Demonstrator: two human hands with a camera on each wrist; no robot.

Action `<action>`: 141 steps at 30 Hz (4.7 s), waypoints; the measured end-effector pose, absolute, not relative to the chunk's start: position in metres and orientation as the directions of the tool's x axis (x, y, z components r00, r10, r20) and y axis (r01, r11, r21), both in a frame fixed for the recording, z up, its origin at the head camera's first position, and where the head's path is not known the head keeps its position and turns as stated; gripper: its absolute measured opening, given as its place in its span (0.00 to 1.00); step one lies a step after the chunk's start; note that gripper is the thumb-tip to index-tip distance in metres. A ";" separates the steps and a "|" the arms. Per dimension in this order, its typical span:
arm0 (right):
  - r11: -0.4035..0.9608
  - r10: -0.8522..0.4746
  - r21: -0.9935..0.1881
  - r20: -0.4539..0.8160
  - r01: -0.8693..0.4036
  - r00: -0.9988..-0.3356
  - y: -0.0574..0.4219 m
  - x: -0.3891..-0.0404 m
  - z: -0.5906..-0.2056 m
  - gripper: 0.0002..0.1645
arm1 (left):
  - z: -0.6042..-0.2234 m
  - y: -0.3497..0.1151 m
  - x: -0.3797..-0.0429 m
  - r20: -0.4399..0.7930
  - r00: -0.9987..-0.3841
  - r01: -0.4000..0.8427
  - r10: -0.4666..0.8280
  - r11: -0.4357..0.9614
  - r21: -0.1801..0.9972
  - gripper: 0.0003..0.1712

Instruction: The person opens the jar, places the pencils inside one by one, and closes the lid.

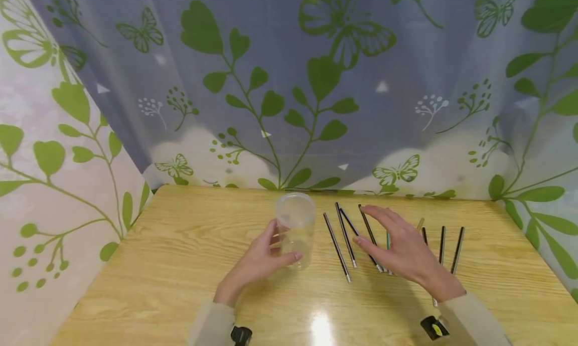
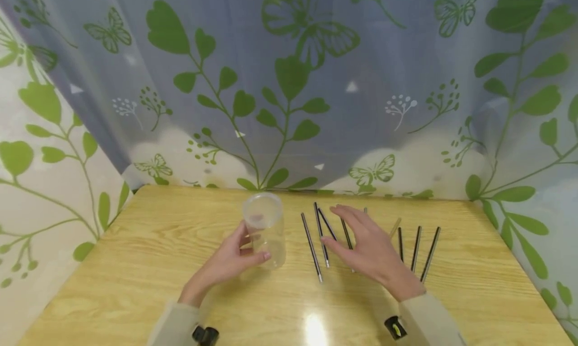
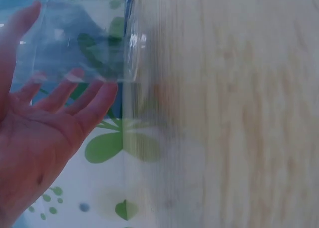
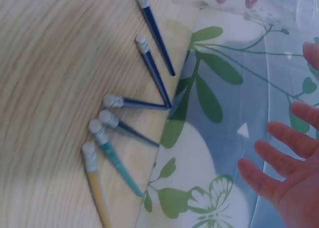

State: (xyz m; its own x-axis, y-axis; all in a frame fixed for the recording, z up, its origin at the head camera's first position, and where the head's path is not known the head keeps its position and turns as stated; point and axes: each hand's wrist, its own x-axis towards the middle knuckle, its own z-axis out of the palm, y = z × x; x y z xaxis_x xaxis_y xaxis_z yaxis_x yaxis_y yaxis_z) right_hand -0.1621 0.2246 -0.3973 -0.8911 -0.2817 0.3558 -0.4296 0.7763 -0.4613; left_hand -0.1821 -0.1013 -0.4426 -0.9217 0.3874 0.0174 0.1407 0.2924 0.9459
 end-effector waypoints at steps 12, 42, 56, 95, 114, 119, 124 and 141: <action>0.640 -0.320 -0.537 0.465 -0.550 -0.826 0.200 -0.165 -0.387 0.35 | -0.444 -0.091 -0.176 0.006 -0.897 0.137 0.442 0.265 0.954 0.53; 0.534 -0.456 -0.657 0.305 -0.532 -0.836 0.144 -0.192 -0.366 0.47 | -0.444 -0.068 -0.182 0.004 -0.898 0.195 0.440 0.389 0.900 0.62; 0.433 -0.437 -0.743 0.323 -0.511 -0.840 0.139 -0.201 -0.372 0.41 | -0.444 -0.070 -0.195 0.037 -0.833 0.266 0.552 0.341 0.902 0.54; 0.099 -0.314 -0.847 0.472 -0.523 -0.824 0.152 -0.184 -0.391 0.36 | -0.449 -0.074 -0.200 -0.001 -0.778 0.246 0.628 0.306 0.920 0.48; 0.108 -0.342 -0.821 0.499 -0.561 -0.796 0.150 -0.182 -0.395 0.32 | -0.446 -0.077 -0.198 -0.021 -0.799 0.225 0.601 0.331 0.916 0.51; 0.072 -0.327 -0.794 0.553 -0.603 -0.767 0.150 -0.178 -0.394 0.34 | -0.446 -0.076 -0.199 -0.016 -0.790 0.234 0.613 0.325 0.916 0.51; 0.054 -0.292 -0.764 0.604 -0.643 -0.742 0.150 -0.173 -0.394 0.35 | -0.447 -0.076 -0.199 -0.015 -0.787 0.240 0.617 0.328 0.914 0.50; 0.124 -0.303 -0.757 0.587 -0.641 -0.751 0.148 -0.175 -0.394 0.29 | -0.446 -0.075 -0.198 -0.022 -0.799 0.232 0.600 0.342 0.910 0.54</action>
State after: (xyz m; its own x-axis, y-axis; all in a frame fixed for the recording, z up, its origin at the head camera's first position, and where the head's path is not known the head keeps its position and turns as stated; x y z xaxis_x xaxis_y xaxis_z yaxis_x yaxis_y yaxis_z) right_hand -0.1747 0.1482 -0.3942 -0.7509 -0.3032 0.5867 -0.6415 0.1238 -0.7571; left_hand -0.1980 -0.0751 -0.4463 -0.7995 0.6003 -0.0222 0.2318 0.3424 0.9105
